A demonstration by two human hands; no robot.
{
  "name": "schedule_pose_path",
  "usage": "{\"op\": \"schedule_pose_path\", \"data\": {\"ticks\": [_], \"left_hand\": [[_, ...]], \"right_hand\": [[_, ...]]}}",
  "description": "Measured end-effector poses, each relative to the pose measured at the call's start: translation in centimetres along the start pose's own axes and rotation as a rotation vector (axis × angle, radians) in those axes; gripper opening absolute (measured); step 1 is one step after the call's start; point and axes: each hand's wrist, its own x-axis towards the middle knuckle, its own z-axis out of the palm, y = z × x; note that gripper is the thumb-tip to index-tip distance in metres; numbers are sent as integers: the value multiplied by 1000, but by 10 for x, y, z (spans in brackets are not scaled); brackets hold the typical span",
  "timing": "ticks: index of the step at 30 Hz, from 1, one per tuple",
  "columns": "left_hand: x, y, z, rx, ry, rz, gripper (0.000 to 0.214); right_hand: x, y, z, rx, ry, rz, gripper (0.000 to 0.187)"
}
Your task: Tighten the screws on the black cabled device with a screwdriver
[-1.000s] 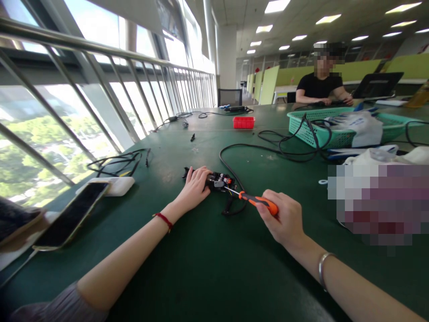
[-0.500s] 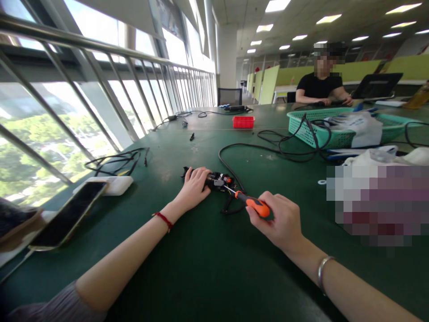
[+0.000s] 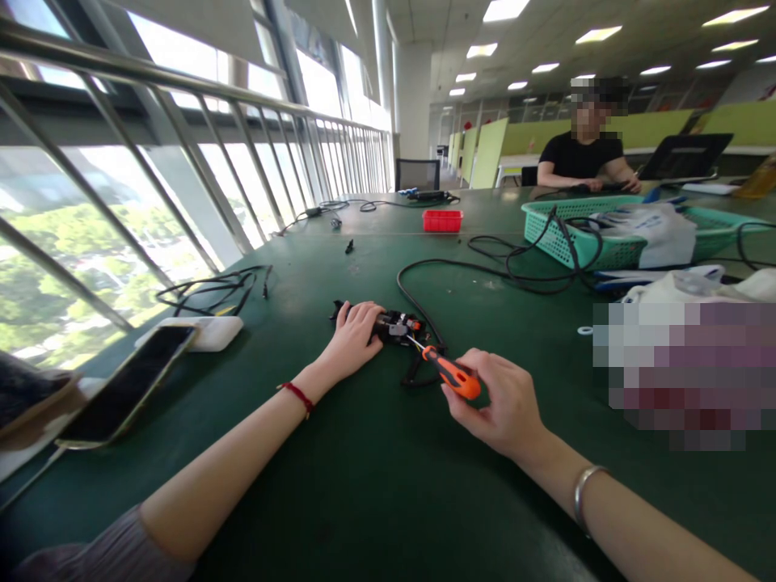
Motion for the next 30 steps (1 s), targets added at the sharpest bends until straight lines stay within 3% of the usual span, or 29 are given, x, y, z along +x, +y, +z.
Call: {"op": "schedule_pose_path", "data": {"ticks": [5,11,16,21,30], "left_hand": [[0,0,1,1,-5,4,44],[0,-4,0,-35,-9,21,46],[-1,-8,-1,-60,-3,41,43],[-2,-9,0,-64,-8,48,45],[-2,-8,-2,-62,-7,67,48]], "right_hand": [[1,-1,-1,-87,29,10,27],[-4,3,1,-57,63,112,6],[-4,3,1,-11,50,118,5],[-1,2,-1,-14,1,75,22],[0,1,1,78,77,117,10]]}}
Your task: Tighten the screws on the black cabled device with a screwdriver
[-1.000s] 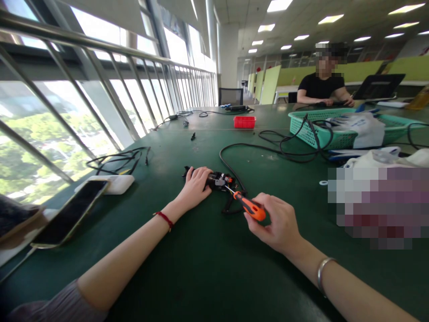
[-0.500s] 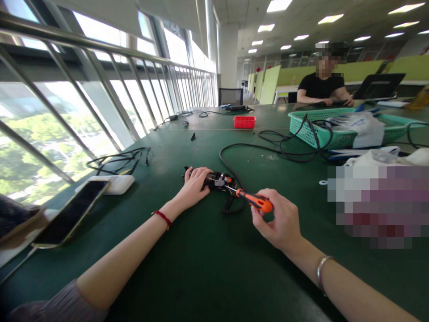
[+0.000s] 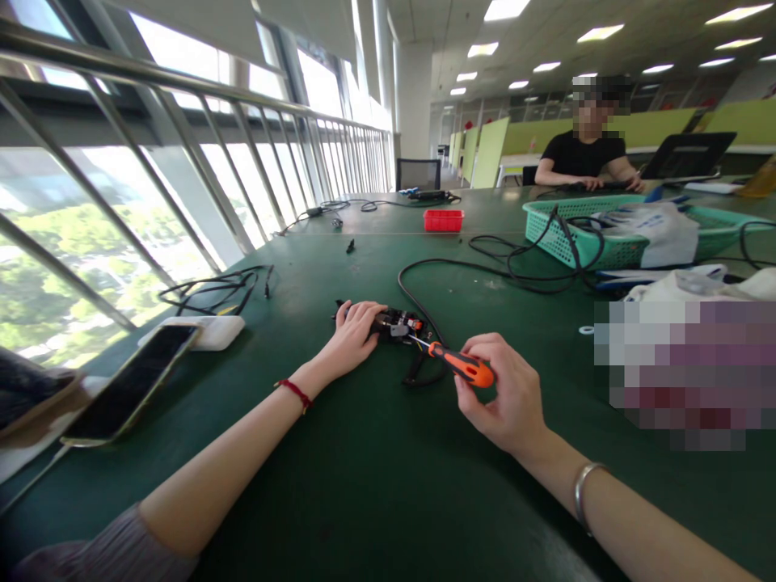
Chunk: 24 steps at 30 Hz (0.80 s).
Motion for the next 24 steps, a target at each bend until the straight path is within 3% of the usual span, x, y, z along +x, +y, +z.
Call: {"op": "schedule_pose_path", "data": {"ticks": [7,15,21,24], "left_hand": [[0,1,0,5,13,-11,48],[1,1,1,2,3,-15,49],[0,0,1,7,-12,1,50],[1,0,1,11,-19,3,49]], "right_hand": [[-1,2,-2,-83,-51,-67,20],[-3,2,1,22,-34,-20,13],[-1,2,-1,-85,-66,-101,22],[0,1,-1,-63,-45,-61,15]]}}
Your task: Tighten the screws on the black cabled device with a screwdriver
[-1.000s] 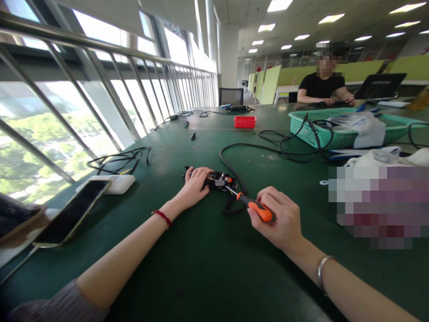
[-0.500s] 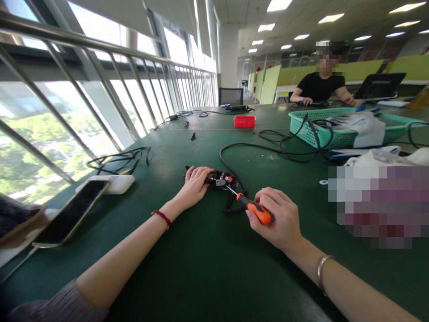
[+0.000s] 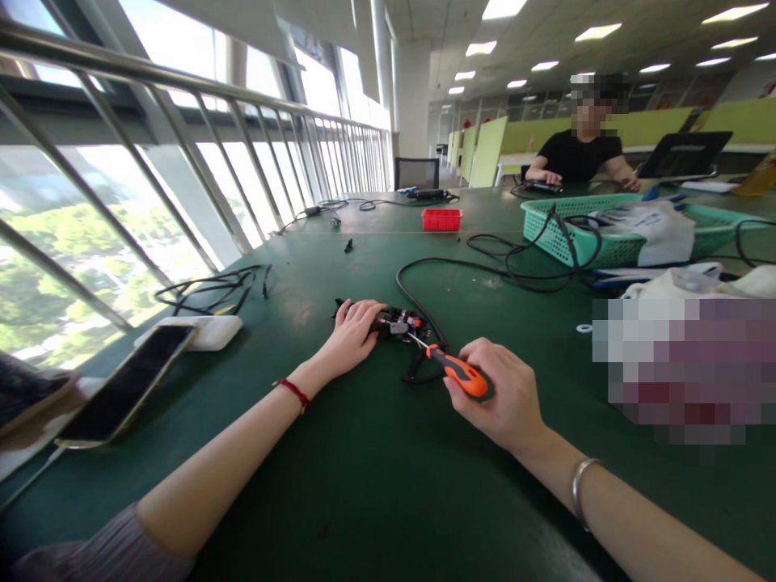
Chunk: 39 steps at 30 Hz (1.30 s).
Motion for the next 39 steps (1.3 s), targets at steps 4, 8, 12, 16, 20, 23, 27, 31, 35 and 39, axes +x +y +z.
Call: {"op": "schedule_pose_path", "data": {"ticks": [4,8,12,16,20,23,27,31,35,39], "left_hand": [[1,0,0,2,5,1,47],[1,1,-1,-7,2,-5,46],[1,1,-1,-8,0,-4,45],[1,0,-1,2,12,0,46],[2,0,0,3,12,2,46],[2,0,0,1,16,3,45],[1,1,0,-1,13,-4,45],[1,1,0,-2,9,-3,45],[2,0,0,-2,17,6,44],[2,1,0,-2,14,4,44]], "right_hand": [[-2,0,2,29,30,26,11],[-2,1,2,9,-14,-20,18],[-1,1,2,-1,14,-28,15],[-2,0,3,3,58,23,9],[-1,0,2,9,28,24,15],[0,0,2,0,0,-6,25],[-3,0,2,18,25,26,14],[-4,1,3,10,54,35,13],[-2,1,2,24,11,15,15],[-1,2,2,10,-14,-28,24]]}}
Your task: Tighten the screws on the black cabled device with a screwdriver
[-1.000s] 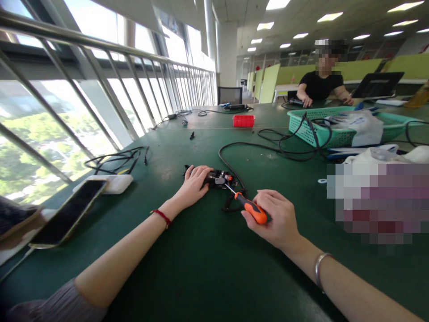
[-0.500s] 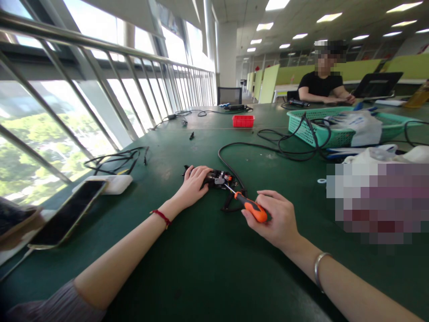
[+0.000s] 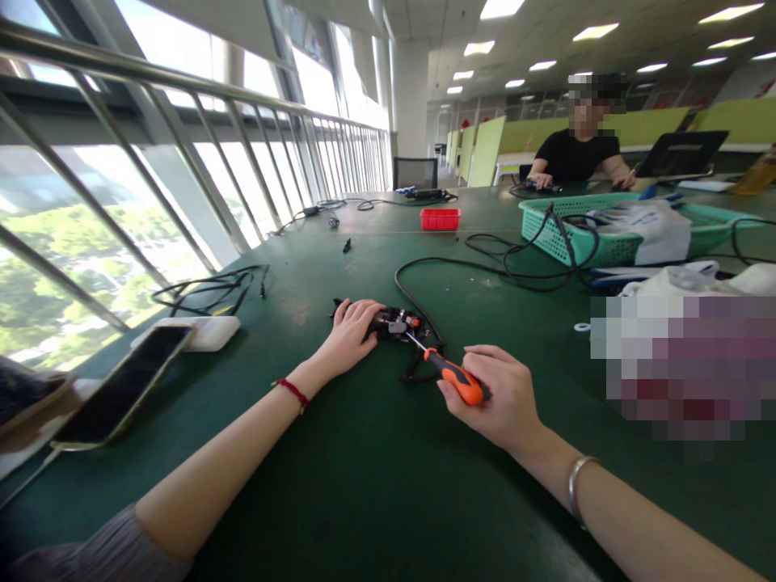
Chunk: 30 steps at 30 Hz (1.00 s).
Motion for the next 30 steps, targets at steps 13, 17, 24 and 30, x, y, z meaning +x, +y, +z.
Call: {"op": "schedule_pose_path", "data": {"ticks": [13,17,24,30], "left_hand": [[1,-1,1,1,0,-5,45],[1,0,0,-2,-8,-14,46],[0,0,0,-18,-9,-17,45],[-1,0,0,-19,0,-15,44]], "right_hand": [[1,-1,-1,13,-3,4,22],[1,-1,-1,20,8,63,17],[-2,-1,1,23,51,98,10],[-2,1,-1,-10,20,69,21]]}}
